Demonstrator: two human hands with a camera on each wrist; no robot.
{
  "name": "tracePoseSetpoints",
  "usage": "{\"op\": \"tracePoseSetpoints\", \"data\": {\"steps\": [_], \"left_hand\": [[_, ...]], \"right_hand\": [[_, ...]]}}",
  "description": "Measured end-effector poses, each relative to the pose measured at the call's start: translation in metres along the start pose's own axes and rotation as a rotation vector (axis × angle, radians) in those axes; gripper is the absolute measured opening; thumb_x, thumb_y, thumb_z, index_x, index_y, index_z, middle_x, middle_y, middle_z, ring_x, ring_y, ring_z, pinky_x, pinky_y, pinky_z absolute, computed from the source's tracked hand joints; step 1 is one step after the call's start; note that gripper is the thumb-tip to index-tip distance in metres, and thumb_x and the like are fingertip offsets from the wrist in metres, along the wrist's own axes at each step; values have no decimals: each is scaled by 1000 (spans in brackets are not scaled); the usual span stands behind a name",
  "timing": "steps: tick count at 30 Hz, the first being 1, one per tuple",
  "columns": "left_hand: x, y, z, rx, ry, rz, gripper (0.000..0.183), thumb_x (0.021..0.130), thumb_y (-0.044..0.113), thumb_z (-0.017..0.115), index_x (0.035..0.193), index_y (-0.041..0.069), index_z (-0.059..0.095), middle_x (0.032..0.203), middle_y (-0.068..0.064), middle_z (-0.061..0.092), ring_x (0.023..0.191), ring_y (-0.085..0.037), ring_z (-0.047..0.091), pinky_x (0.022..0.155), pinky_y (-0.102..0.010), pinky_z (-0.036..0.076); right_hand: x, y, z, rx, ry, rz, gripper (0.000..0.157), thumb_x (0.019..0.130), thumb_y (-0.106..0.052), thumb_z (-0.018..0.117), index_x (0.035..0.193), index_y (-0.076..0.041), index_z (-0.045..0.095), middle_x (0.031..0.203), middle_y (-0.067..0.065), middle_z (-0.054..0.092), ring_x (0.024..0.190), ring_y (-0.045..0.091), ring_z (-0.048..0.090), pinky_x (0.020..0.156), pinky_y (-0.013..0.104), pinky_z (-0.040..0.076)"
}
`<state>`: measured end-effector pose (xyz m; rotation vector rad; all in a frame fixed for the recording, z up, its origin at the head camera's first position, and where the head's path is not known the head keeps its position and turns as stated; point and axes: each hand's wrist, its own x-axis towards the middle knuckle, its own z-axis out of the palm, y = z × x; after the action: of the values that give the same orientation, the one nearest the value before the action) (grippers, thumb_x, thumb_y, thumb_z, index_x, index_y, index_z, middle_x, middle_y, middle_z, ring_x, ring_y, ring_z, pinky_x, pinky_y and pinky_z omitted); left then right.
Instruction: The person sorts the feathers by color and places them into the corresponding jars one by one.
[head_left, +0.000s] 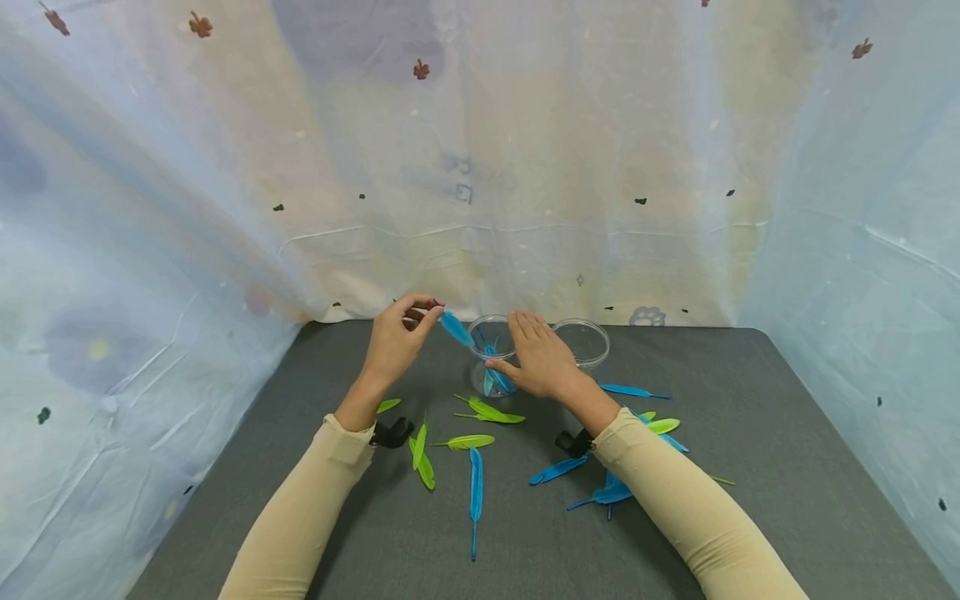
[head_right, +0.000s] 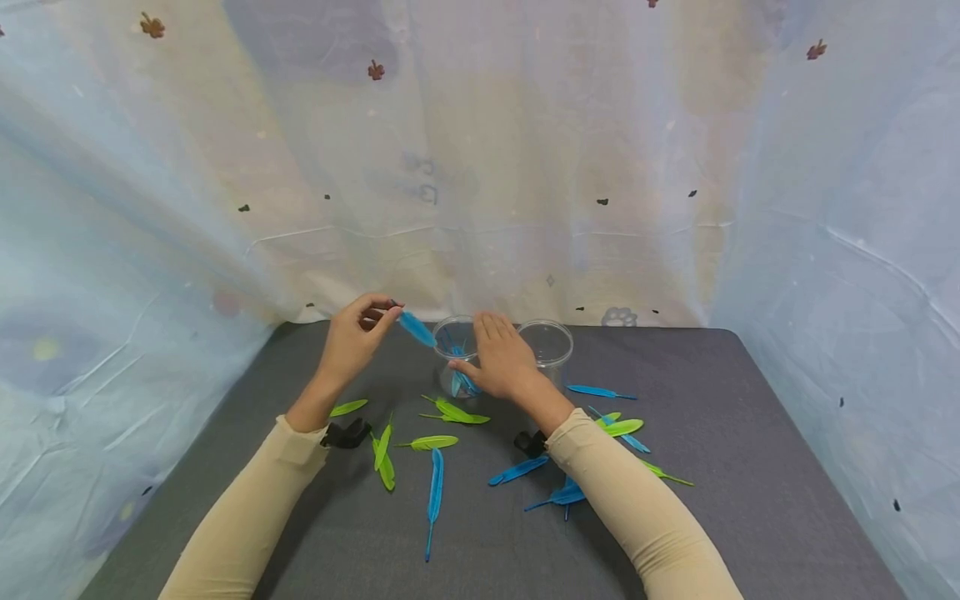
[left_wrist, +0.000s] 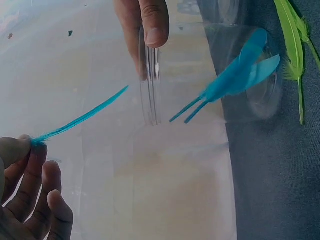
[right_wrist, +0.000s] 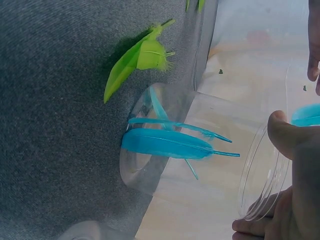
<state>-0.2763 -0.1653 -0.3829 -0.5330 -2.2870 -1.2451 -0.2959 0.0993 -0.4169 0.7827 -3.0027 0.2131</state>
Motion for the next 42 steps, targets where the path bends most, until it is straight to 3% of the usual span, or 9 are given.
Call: {"op": "tracePoseSetpoints", "data": {"steps": [16,27,42], "left_hand": [[6,-7,20,14,-64,-44,21,108,23,69,121,7,75,115,-11,75,88,-25,71,73,-35,58],[6,-12,30,68,-107,-45,21,107,25,71,121,10,76,114,-9,76,90,-23,72,76,-41,60],[7,-14,41,130,-138,-50,20,107,26,71,121,12,77,113,-5,77,92,-22,73,68,-39,57]], "right_hand": [[0,-3,-1,-8,16,3,101,107,-69,47,170,2,13,178,21,16,166,34,13,135,47,5],[1,-1,0,-20,24,-1,101,107,-69,46,171,2,11,178,20,14,166,34,14,135,48,8],[-1,-3,-3,-1,30,-7,102,107,-68,50,170,3,13,177,21,16,165,35,15,135,47,6]]}}
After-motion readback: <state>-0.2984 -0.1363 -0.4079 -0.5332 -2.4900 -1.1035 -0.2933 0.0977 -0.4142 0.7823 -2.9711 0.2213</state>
